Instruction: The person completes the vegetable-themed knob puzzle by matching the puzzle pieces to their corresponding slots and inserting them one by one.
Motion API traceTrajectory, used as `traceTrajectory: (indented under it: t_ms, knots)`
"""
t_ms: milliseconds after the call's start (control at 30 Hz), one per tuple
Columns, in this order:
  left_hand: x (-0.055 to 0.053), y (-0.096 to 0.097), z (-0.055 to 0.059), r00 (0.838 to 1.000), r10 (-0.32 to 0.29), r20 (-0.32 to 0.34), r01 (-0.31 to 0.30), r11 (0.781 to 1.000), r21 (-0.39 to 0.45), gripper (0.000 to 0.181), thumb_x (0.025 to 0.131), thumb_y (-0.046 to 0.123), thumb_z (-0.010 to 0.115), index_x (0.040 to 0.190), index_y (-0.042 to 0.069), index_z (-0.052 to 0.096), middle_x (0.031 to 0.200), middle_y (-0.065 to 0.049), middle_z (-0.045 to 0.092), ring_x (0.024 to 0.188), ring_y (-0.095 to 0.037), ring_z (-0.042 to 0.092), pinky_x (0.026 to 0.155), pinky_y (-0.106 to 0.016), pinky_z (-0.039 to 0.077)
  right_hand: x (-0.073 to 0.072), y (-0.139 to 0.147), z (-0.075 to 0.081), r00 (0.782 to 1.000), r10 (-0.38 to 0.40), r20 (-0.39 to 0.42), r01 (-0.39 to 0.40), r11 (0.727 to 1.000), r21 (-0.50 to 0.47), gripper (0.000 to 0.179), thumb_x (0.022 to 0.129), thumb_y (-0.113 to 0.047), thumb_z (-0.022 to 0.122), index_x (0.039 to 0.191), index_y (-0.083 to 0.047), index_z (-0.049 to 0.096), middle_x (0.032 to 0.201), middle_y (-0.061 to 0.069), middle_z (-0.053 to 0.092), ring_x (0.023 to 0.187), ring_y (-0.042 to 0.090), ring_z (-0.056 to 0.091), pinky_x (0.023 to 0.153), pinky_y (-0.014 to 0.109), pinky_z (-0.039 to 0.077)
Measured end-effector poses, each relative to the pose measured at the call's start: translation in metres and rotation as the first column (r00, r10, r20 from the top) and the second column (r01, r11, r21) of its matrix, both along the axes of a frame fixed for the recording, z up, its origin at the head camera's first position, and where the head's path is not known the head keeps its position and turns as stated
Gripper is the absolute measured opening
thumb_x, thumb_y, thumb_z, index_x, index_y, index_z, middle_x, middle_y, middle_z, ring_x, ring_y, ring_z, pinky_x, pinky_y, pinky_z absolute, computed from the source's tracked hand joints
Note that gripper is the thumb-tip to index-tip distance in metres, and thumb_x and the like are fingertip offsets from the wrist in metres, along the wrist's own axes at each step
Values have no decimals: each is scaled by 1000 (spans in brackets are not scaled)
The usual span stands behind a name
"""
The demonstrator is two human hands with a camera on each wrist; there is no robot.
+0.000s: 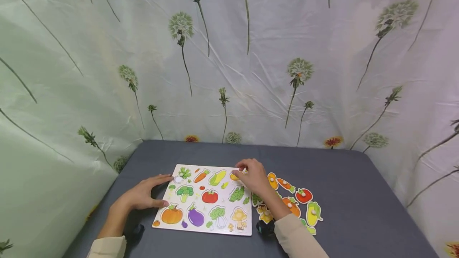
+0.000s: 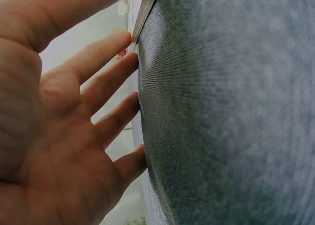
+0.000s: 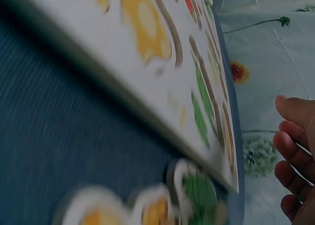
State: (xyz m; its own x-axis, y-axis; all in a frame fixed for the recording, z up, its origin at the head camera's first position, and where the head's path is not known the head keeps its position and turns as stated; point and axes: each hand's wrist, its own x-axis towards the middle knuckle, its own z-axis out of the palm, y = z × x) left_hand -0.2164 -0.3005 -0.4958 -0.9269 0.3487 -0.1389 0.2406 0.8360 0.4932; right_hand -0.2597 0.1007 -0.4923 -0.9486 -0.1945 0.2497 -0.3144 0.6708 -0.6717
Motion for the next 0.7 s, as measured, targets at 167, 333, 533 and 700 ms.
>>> traceTrajectory:
  t_ms: [167, 333, 533, 700]
  knots:
    - [0, 0, 1, 1000, -1, 3, 1, 1000, 2, 89, 75, 49, 86, 152, 19, 53, 160, -13, 46, 151, -50, 32, 115, -77, 25, 4, 29, 3, 999, -18, -34, 20, 998, 58, 19, 89, -30, 82, 103, -17, 78, 89, -5, 67, 83, 16, 53, 74, 33, 43]
    - [-1, 0, -1, 1000, 10, 18, -10, 1000, 1, 90, 74, 50, 86, 152, 19, 53, 161, -13, 46, 151, -50, 31, 115, -77, 24, 13, 51, 6, 997, -48, -68, 53, 996, 71, 20, 89, -27, 82, 104, -14, 78, 90, -2, 68, 87, 20, 57, 76, 36, 46]
    - [-1, -2, -2, 1000, 17, 20, -17, 1000, -7, 91, 74, 51, 86, 152, 19, 53, 160, -13, 46, 151, -50, 32, 116, -76, 24, 19, 74, 5, 993, -100, -56, 104, 991, 85, 25, 90, -30, 82, 106, -12, 78, 98, 5, 71, 93, 27, 61, 79, 39, 49]
    - [-2, -1, -1, 1000, 20, 22, -20, 1000, -12, 92, 73, 51, 86, 152, 19, 53, 160, -14, 47, 151, -50, 32, 116, -76, 23, 23, 92, 0, 987, -144, -66, 151, 983, 108, 25, 88, -31, 83, 105, -12, 78, 98, 5, 71, 91, 25, 61, 76, 35, 48]
